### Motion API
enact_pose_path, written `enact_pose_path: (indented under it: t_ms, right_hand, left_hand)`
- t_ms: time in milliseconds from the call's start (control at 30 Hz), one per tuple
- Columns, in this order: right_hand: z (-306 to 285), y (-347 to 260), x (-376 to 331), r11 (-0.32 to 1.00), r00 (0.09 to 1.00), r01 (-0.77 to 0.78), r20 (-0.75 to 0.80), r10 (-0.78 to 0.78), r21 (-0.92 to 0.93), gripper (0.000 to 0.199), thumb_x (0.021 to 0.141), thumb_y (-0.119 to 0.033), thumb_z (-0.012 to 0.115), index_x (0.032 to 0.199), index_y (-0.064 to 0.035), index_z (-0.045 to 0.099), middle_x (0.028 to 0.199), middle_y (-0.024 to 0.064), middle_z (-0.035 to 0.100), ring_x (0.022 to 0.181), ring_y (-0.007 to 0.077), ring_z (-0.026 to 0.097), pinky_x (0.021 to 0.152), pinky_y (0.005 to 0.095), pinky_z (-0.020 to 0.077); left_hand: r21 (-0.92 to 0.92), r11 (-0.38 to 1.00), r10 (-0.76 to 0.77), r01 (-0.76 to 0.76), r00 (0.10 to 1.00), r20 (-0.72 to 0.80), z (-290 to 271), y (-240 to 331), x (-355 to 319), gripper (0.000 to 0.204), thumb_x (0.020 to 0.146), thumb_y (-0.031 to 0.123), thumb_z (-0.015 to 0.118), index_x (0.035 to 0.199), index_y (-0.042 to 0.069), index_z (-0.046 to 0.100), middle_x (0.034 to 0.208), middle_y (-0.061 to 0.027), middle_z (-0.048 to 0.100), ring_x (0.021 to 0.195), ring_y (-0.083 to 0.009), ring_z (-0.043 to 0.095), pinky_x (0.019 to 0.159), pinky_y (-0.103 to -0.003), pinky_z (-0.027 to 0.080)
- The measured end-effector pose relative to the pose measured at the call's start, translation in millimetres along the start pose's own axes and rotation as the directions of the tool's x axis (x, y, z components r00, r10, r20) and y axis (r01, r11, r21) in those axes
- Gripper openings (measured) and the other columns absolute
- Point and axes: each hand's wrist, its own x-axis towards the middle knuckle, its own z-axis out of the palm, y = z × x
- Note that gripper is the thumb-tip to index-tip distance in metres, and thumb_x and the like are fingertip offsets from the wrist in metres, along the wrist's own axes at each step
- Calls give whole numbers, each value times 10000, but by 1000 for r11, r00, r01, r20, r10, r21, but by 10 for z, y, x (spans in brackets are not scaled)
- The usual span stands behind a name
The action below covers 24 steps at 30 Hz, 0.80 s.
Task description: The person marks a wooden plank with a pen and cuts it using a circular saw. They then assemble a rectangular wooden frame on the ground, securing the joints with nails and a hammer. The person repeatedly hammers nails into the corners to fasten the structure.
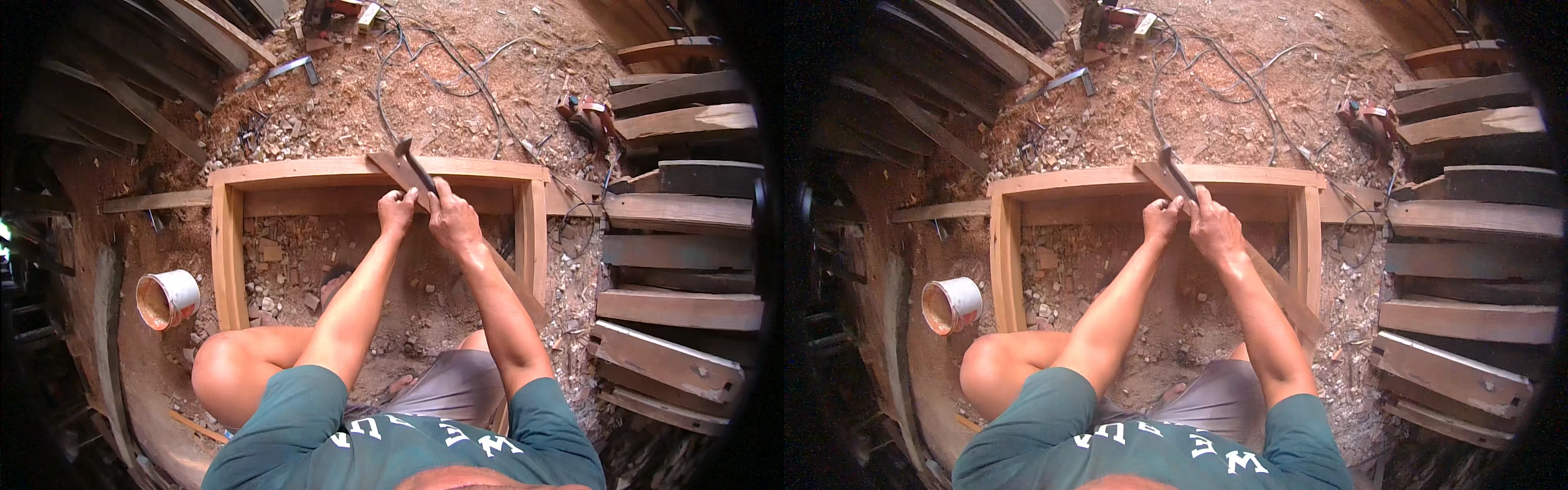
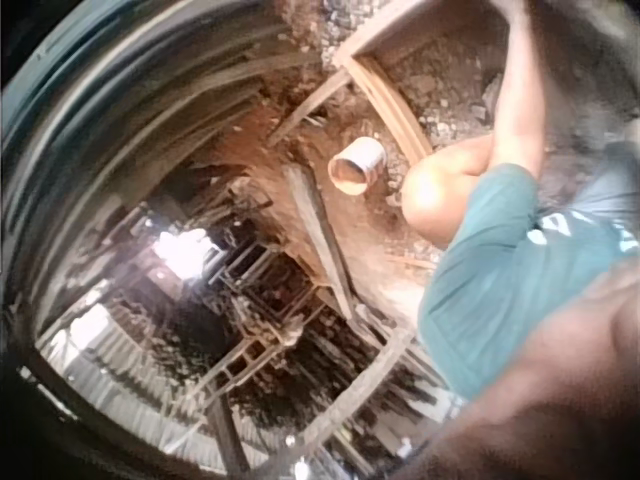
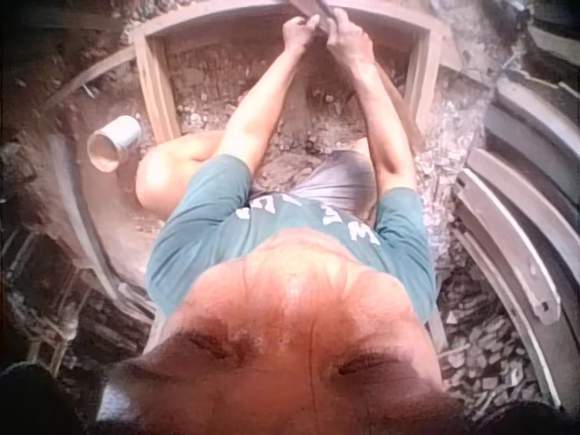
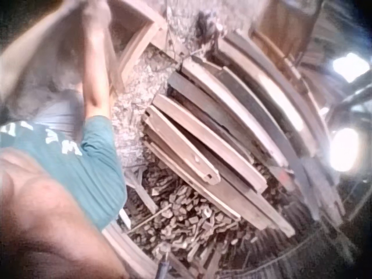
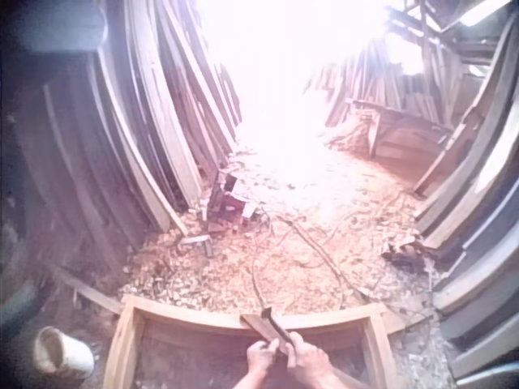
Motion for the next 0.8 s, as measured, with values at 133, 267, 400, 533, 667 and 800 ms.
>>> enact_pose_path:
  t_ms: [133,267,400,533,667,800]
  right_hand:
    - [33,-111,-117,995,991,86,-104,-80,55,275,1024,-221,537,1273,-107,516,954,283,692,871,515,659,701,612,512]
    - [59,175,-41,995,995,-7,97,17,-104,379,1024,-247,531,1365,-93,472,981,268,706,852,490,685,704,593,559]
    - [67,-2,-149,998,997,68,-35,-68,-11,320,1010,-221,554,1299,-96,497,1002,279,707,902,483,688,744,592,557]
    - [-101,0,-71,984,975,-162,140,172,-76,235,1019,-253,549,1190,-93,532,934,292,706,925,500,675,787,606,533]
    - [-652,30,-604,930,954,-300,48,297,211,215,987,-227,624,1132,-76,577,868,254,707,853,444,703,762,511,557]
    - [-997,241,-1452,884,914,-337,-113,390,323,237,917,-163,716,1081,-25,613,872,202,709,818,354,708,764,431,561]
  left_hand:
    - [-4,1000,-14,14,1000,0,-72,-135,1,382,878,318,800,734,-18,688,620,-48,616,601,-117,510,575,-354,448]
    - [186,982,14,-15,1000,2,26,129,-16,392,871,325,799,722,-20,688,632,-121,654,602,-135,545,590,-388,465]
    - [40,998,-38,38,999,-4,0,-7,-47,393,881,337,794,735,-15,697,629,-97,648,593,-131,535,586,-371,462]
    - [232,971,-51,49,999,0,-85,34,95,384,866,367,805,781,0,736,711,-93,712,633,-149,591,638,-372,493]
    - [61,963,-265,262,963,49,-127,98,-184,348,890,339,769,919,-7,739,716,-76,690,635,-167,617,648,-331,514]
    - [-343,722,-394,601,764,511,71,-13,-1116,290,1000,165,587,1229,-7,636,868,-96,681,756,-194,662,757,-319,580]
